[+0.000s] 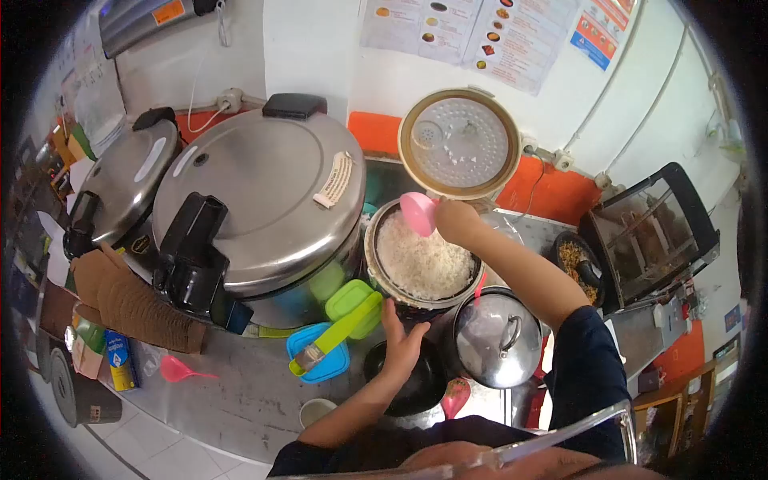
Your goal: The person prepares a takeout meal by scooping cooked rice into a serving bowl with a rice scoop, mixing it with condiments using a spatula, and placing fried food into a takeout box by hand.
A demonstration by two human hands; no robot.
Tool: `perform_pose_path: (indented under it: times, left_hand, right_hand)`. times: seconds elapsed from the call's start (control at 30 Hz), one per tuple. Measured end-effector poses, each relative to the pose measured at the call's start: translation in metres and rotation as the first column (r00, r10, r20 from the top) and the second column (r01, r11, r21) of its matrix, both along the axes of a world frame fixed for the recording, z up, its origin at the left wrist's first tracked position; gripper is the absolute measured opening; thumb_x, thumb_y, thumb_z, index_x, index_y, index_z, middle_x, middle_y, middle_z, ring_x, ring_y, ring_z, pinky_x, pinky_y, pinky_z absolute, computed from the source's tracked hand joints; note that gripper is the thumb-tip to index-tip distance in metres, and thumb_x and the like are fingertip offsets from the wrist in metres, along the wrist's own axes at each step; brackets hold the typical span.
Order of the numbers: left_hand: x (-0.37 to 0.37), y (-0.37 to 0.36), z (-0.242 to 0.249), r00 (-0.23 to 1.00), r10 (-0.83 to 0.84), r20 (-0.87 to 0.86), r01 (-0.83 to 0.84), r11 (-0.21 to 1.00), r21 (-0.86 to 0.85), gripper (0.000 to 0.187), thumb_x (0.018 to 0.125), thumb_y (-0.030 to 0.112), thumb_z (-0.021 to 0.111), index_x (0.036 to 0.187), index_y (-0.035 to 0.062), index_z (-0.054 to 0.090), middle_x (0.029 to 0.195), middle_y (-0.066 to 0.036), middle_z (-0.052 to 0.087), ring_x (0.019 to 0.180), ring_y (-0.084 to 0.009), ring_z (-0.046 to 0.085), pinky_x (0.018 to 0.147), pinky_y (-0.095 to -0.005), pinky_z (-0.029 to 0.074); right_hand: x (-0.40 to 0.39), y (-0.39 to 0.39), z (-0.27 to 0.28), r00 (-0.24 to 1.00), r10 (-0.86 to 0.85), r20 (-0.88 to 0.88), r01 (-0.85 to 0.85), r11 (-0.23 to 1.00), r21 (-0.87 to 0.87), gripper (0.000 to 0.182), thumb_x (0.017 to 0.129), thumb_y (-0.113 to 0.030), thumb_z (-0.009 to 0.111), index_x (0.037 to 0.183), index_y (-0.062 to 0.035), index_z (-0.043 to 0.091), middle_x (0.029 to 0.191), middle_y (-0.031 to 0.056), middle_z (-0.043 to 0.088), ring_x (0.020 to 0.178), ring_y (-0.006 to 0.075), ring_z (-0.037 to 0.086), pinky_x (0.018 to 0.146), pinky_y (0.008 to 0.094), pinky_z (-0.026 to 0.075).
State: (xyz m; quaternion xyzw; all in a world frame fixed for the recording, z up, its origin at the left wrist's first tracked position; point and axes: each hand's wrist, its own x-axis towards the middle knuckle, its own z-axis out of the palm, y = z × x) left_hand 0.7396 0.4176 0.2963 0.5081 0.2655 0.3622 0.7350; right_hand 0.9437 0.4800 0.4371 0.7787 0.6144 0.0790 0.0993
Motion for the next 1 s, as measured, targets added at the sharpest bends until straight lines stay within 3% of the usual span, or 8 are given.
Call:
perform_pose_path:
  times: [0.07,0.13,0.27,0.33,0.47,0.53,0.63,1.0]
  left_hand:
    - [-0.001,0.000,-0.002,1.000,0.017,0.002,-0.017,0.997,0.074,0.078,0.070,0.013,0.061,0.129,-0.0047,0.012,0.135,-0.023,0.007,0.127,-0.0301,0.005,0.102,-0.0353,0.006]
    - [-0.002,0.003,-0.003,1.000,0.016,-0.017,-0.014,0.995,0.094,0.077,0.070,0.013,0.061,0.129,-0.0044,0.014,0.135,-0.023,0.008,0.127,-0.0303,0.006,0.102,-0.0355,0.007]
    - [-0.006,0.006,0.003,0.998,0.021,-0.051,-0.014,0.991,0.136,0.075,0.068,0.010,0.062,0.128,-0.0037,0.018,0.135,-0.022,0.010,0.127,-0.0299,0.010,0.102,-0.0361,0.010]
    - [-0.005,0.007,0.002,1.000,0.004,-0.013,-0.003,0.995,0.102,0.075,0.068,0.008,0.062,0.128,-0.0034,0.018,0.135,-0.022,0.011,0.127,-0.0295,0.011,0.102,-0.0358,0.011]
    - [-0.010,0.011,0.010,0.998,-0.040,-0.049,0.043,0.997,0.066,0.075,0.067,0.006,0.062,0.128,-0.0035,0.019,0.135,-0.022,0.011,0.126,-0.0287,0.013,0.102,-0.0347,0.013]
    - [-0.011,0.012,0.009,0.999,-0.045,-0.013,0.046,0.998,0.051,0.075,0.067,0.006,0.062,0.128,-0.0036,0.019,0.135,-0.022,0.012,0.126,-0.0284,0.014,0.102,-0.0345,0.013]
    - [-0.009,0.012,0.000,0.999,-0.039,-0.016,0.041,0.994,0.099,0.074,0.067,0.004,0.061,0.129,-0.0006,0.020,0.136,-0.017,0.014,0.126,-0.0253,0.016,0.102,-0.0342,0.015]
    - [-0.010,0.014,0.004,0.983,-0.059,-0.174,0.092,0.977,0.190,0.078,0.068,0.008,0.062,0.131,0.0028,0.017,0.139,-0.013,0.009,0.127,-0.0234,0.012,0.101,-0.0358,0.014]
  right_hand:
    - [0.003,0.004,-0.007,0.998,-0.042,-0.041,0.041,0.999,-0.029,0.017,0.069,-0.008,0.047,0.069,0.0023,0.060,0.074,0.0186,0.060,0.068,0.0293,0.061,0.060,0.0358,0.049]
    - [0.012,0.015,-0.020,0.998,0.016,-0.057,-0.029,0.972,-0.235,0.016,0.066,-0.008,0.047,0.067,0.0016,0.061,0.074,0.0195,0.060,0.069,0.0302,0.060,0.062,0.0369,0.048]
    - [0.002,0.007,-0.014,0.975,0.000,-0.223,-0.059,0.964,-0.257,0.016,0.064,-0.007,0.047,0.065,0.0025,0.060,0.073,0.0213,0.059,0.069,0.0326,0.059,0.064,0.0382,0.047]
    - [0.009,0.006,-0.036,0.928,0.047,-0.370,-0.120,0.977,-0.178,0.017,0.065,-0.006,0.046,0.067,0.0049,0.059,0.073,0.0227,0.057,0.069,0.0355,0.058,0.064,0.0399,0.046]
    - [-0.013,-0.003,-0.031,0.912,0.190,-0.362,-0.232,0.970,-0.074,0.018,0.068,-0.007,0.045,0.070,0.0061,0.057,0.071,0.0232,0.057,0.071,0.0364,0.057,0.064,0.0414,0.045]
    - [-0.022,-0.010,-0.023,0.890,0.221,-0.398,-0.236,0.972,0.013,0.022,0.074,-0.011,0.044,0.083,0.0065,0.054,0.073,0.0239,0.057,0.073,0.0378,0.056,0.066,0.0424,0.044]
    - [-0.026,-0.015,-0.021,0.895,-0.021,-0.446,-0.034,0.993,-0.114,0.028,0.079,-0.018,0.044,0.094,0.0055,0.048,0.077,0.0250,0.056,0.075,0.0390,0.055,0.067,0.0429,0.044]
    - [-0.012,-0.036,-0.026,0.832,0.078,-0.549,-0.213,0.959,-0.187,0.030,0.081,-0.023,0.046,0.100,-0.0002,0.048,0.085,0.0230,0.057,0.079,0.0373,0.055,0.071,0.0419,0.043]
